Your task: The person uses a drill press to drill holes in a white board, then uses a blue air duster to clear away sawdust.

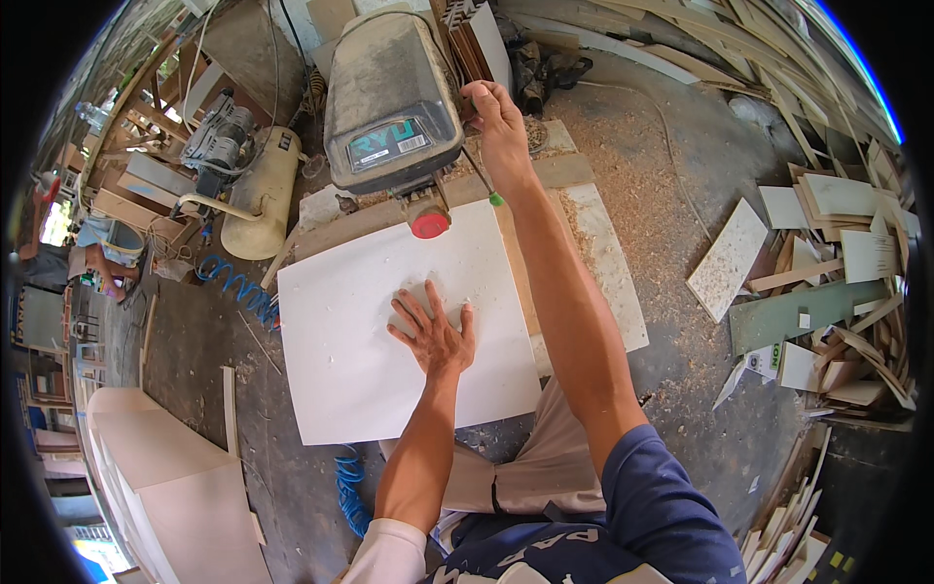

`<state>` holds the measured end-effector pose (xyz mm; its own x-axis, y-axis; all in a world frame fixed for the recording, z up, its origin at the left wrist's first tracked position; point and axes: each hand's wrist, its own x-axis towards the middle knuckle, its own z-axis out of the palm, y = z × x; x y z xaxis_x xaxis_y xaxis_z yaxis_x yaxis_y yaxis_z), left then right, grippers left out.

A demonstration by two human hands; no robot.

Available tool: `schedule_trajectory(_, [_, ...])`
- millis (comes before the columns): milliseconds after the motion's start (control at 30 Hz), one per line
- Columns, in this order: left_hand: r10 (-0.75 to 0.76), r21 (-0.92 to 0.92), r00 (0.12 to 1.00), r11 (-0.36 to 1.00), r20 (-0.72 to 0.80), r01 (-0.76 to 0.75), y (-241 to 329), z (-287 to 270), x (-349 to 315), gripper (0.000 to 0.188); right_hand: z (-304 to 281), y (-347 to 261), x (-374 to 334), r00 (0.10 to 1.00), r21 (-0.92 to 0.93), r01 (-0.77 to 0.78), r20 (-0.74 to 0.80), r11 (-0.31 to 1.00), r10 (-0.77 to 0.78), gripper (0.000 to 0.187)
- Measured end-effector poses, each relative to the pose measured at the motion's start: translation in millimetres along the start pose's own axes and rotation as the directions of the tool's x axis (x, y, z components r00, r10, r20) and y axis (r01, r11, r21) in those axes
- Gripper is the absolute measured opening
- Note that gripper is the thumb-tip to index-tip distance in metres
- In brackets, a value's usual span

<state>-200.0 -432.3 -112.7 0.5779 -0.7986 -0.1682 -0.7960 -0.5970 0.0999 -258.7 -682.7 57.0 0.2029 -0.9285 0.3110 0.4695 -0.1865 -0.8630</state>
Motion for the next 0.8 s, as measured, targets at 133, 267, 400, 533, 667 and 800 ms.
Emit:
schedule_trajectory(133, [0.007, -0.008, 1.0, 1.0, -0.014, -0.007, -0.4, 1.3, -0.1, 0.087, -1.5, 1.1, -0.6, 1.0, 0.0, 0.008, 0.005, 1.0, -0.008, 0.032])
schedule_trajectory(267, [0.018, -0.009, 0.999, 1.0, -0.037, -0.018, -0.5, 2.7, -0.7, 0.087, -2.5, 0.5, -1.1, 1.0, -0.022, 0.017, 0.008, 1.0, -0.017, 0.033])
schedule_trajectory(400, [0.011, -0.001, 0.999, 1.0, -0.031, -0.011, -1.5, 1.9, -0.6, 0.086, -0.9, -2.3, -4.5, 1.0, -0.032, 0.013, 0.008, 0.999, -0.012, 0.033])
schedule_trajectory(533, [0.007, 0.005, 1.0, 1.0, -0.015, -0.007, 1.3, -0.3, -0.9, 0.086, -4.2, 0.6, -2.1, 1.0, -0.029, 0.016, 0.019, 0.999, -0.015, 0.034])
schedule_trajectory(667, [0.001, -0.008, 1.0, 1.0, -0.004, -0.001, 1.4, -1.4, -1.0, 0.085, -4.1, 0.8, -2.3, 0.999, -0.027, 0.026, 0.021, 0.999, -0.025, 0.034])
schedule_trajectory(800, [0.001, 0.001, 1.0, 1.0, -0.014, -0.001, -0.3, -0.1, -0.9, 0.086, -2.4, -3.1, -4.9, 1.0, -0.038, 0.012, 0.022, 0.999, -0.012, 0.034])
